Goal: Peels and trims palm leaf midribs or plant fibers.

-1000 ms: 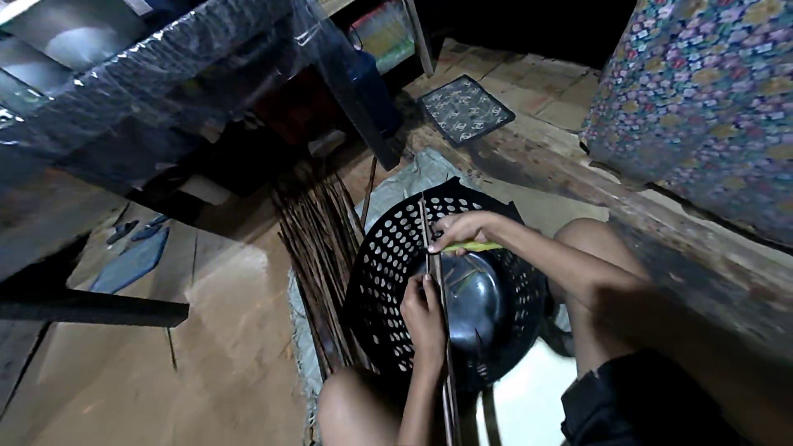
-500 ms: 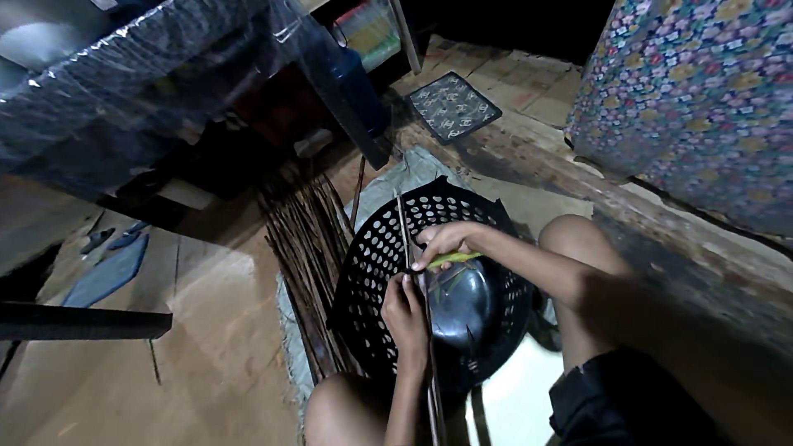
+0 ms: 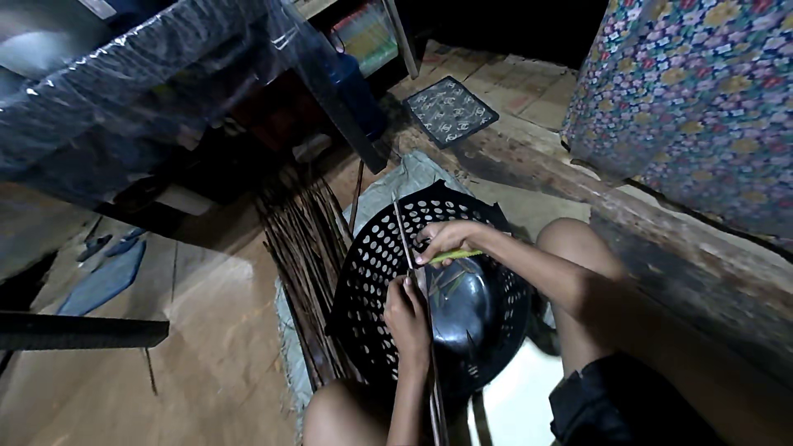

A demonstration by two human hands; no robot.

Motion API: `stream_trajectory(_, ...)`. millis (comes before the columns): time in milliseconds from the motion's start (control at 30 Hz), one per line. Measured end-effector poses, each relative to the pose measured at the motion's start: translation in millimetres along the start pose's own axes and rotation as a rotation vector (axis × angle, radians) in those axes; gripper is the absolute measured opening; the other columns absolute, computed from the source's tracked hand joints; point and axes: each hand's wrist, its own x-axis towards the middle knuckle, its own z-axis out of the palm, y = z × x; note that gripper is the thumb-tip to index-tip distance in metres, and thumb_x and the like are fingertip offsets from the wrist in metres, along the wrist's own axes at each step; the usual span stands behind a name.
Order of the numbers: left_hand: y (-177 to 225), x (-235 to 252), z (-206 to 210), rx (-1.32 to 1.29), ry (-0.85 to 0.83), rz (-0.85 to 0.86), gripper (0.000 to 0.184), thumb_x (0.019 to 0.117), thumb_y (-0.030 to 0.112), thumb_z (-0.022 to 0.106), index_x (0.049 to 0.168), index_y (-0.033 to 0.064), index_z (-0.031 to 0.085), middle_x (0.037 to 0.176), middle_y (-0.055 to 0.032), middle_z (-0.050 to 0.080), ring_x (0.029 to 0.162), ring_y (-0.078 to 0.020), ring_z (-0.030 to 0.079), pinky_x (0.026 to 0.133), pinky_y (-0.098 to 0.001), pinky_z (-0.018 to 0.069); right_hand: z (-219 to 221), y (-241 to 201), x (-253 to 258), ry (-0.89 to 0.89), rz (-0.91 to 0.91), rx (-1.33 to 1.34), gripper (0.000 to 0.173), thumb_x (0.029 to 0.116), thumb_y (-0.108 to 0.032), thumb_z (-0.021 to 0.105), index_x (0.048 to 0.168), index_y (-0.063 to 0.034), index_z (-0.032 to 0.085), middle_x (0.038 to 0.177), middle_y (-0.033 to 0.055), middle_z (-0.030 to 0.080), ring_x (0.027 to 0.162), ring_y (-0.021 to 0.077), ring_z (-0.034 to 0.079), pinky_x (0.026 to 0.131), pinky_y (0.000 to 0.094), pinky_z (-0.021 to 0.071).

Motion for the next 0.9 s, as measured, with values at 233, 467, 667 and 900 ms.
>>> stream_trajectory(233,10.1,-2.3,-4.3,-0.073,-0.298,-0.170,0.035,0.1035,0.003,0.053,0.134,-0.0145,0.053,0.095,-0.0240,0.067,0.067,-0.0202,0.062,0.066,-0.0333,0.0517,-2.2,0.4,3.7,0.071,0.014,-0.247,0.021,0.1057,-0.011,0.055,0.098,0.0074,0.059,0.073,0.0024,0.052,0.058,0.0045,0.044,0.059,0.0213,0.0392)
stream_trajectory(467,16.0,-9.0,-2.4,0.002,-0.316,-0.063,0.036,0.1017,-0.001,0.053,0.134,-0.0171,0.055,0.112,-0.0333,0.068,0.097,-0.0414,0.070,0.091,-0.0467,0.0533,-36.8,9.8,30.9,0.353,-0.047,-0.181,0.027,0.1056,-0.015,0.056,0.102,0.0105,0.061,0.073,0.0038,0.051,0.057,0.0036,0.042,0.058,0.0196,0.0389)
stream_trajectory(667,15.9,-15.3,-4.8,0.020,-0.299,-0.024,0.037,0.1004,-0.002,0.054,0.134,-0.0170,0.055,0.117,-0.0339,0.067,0.102,-0.0429,0.070,0.093,-0.0478,0.0532,-73.6,7.9,31.0,0.649,-0.074,0.162,0.028,0.1064,-0.017,0.055,0.114,0.0101,0.060,0.083,0.0085,0.058,0.061,0.0079,0.048,0.061,0.0241,0.0436)
stream_trajectory(900,19.7,-14.4,-9.6,0.079,-0.272,0.012,0.038,0.0981,-0.004,0.055,0.134,-0.0168,0.056,0.114,-0.0330,0.068,0.097,-0.0445,0.071,0.088,-0.0502,0.0552,-24.1,12.1,-3.2,0.099,-0.106,-0.069,0.025,0.1073,-0.015,0.052,0.114,0.0072,0.060,0.073,-0.0003,0.052,0.056,0.0024,0.044,0.056,0.0189,0.0402)
